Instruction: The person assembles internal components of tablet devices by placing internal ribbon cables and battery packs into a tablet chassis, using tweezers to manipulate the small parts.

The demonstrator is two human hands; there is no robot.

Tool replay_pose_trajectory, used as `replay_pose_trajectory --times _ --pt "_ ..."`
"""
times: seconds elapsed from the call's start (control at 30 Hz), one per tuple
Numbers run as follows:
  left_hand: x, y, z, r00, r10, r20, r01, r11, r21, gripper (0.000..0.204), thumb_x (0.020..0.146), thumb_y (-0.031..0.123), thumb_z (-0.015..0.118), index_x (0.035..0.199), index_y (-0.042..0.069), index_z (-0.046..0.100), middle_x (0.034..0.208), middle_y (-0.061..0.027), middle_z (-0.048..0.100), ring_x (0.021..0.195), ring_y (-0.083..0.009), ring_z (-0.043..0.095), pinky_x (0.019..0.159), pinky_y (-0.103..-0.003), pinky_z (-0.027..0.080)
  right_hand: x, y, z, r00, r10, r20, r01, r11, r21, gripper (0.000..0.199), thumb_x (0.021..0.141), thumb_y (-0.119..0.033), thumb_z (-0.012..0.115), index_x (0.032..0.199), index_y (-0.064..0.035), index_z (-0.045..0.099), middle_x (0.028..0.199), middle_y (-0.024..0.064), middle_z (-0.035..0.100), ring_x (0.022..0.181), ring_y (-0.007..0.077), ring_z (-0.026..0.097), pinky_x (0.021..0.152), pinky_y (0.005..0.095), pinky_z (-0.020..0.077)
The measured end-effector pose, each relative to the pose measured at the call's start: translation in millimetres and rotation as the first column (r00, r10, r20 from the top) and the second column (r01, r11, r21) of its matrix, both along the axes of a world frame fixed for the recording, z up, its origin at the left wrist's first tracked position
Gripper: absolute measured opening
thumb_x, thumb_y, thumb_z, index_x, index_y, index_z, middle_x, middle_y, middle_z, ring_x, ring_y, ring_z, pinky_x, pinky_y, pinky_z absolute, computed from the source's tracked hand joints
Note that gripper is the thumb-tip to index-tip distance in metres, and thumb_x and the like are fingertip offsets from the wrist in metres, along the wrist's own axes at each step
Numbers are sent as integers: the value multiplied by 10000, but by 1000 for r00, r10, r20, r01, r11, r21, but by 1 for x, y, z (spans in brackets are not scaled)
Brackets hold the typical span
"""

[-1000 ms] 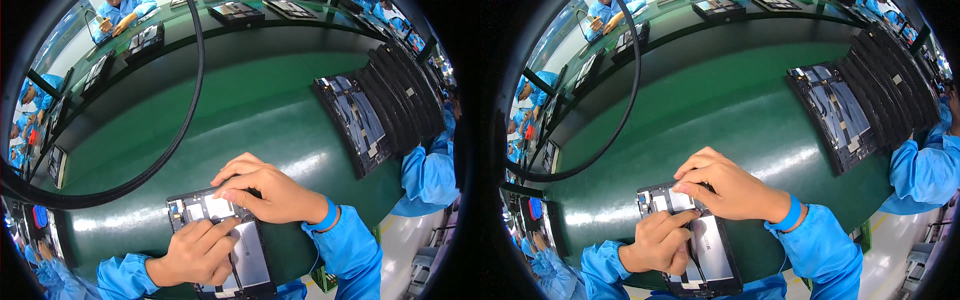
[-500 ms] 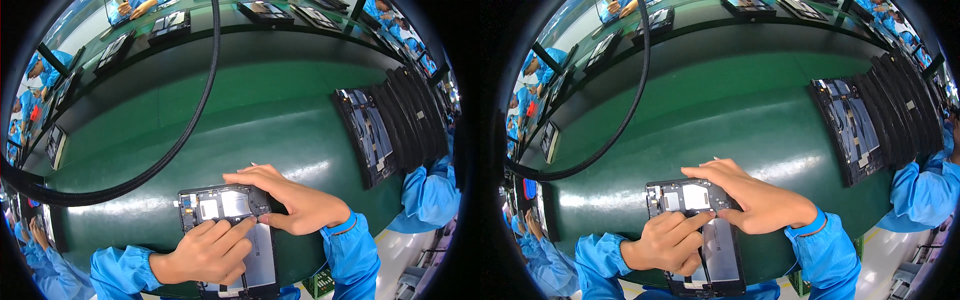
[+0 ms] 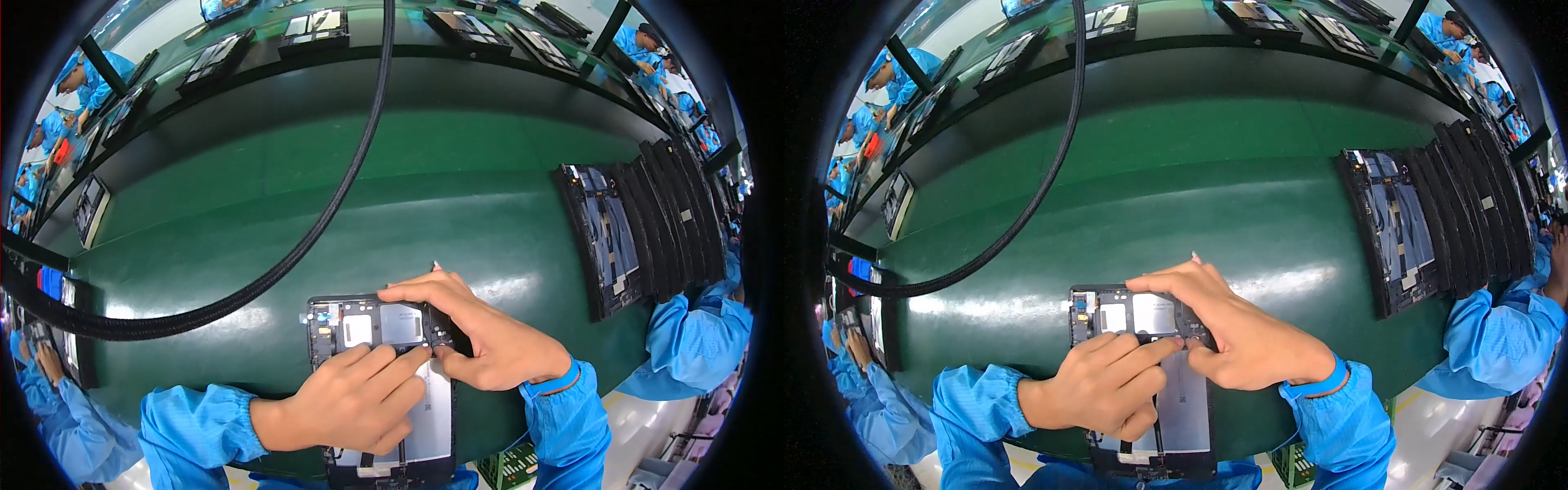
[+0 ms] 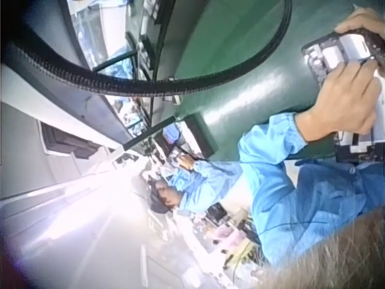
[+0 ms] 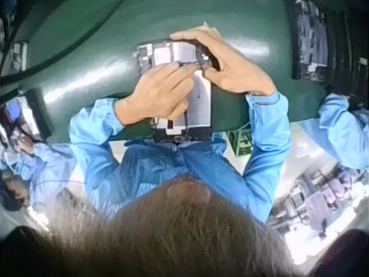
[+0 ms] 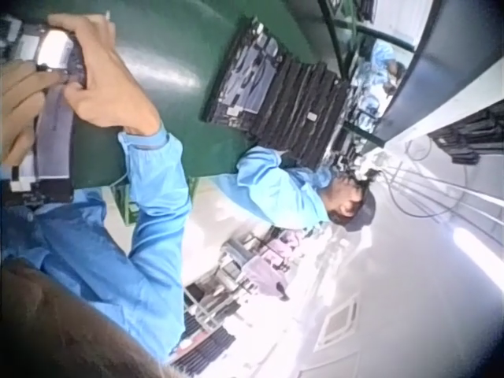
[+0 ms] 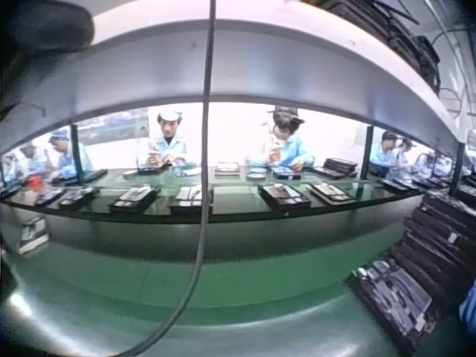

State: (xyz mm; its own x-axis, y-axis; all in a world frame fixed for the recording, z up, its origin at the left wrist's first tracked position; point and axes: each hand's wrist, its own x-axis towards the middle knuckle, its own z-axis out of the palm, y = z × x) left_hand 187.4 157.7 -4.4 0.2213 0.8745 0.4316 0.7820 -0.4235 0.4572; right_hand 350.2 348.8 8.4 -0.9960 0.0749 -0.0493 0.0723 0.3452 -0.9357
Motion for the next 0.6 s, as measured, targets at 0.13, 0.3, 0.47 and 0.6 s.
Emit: replay_pose_trajectory --times 0.13,0.3,0.47,0.6 --pt "-11 7 -4 966 13 260 -5 999 -33 97 749 127 634 792 52 590 1200 -214 799 733 -280 585 698 -397 503 1 2 5 999 -34 39 36 997 -69 889 807 96 629 1654 -96 439 1500 164 578 1499 423 498 1390 639 -21" --pt "-29 -6 -15 847 80 526 -161 981 110 51 865 78 577 838 51 611 1133 -177 804 789 -312 576 759 -438 452 5 6 -2 996 -94 -2 92 973 -210 827 855 88 659 1648 -29 457 1507 213 619 1494 347 544 1288 448 391" --pt "-55 -40 -27 951 19 308 -84 976 200 172 982 167 562 838 105 634 1136 -150 827 786 -257 614 777 -402 499 -5 -6 0 948 -180 -264 221 966 136 498 815 -46 770 1312 -56 733 1454 159 672 1393 391 576 1220 501 448" --pt "-65 -82 -25 967 -197 -160 250 844 474 54 847 162 674 823 116 690 1040 -108 818 778 -213 639 751 -354 526 -13 -56 12 960 75 -270 42 915 401 238 815 -172 848 1041 -126 790 1471 157 640 1451 445 507 1236 631 405"
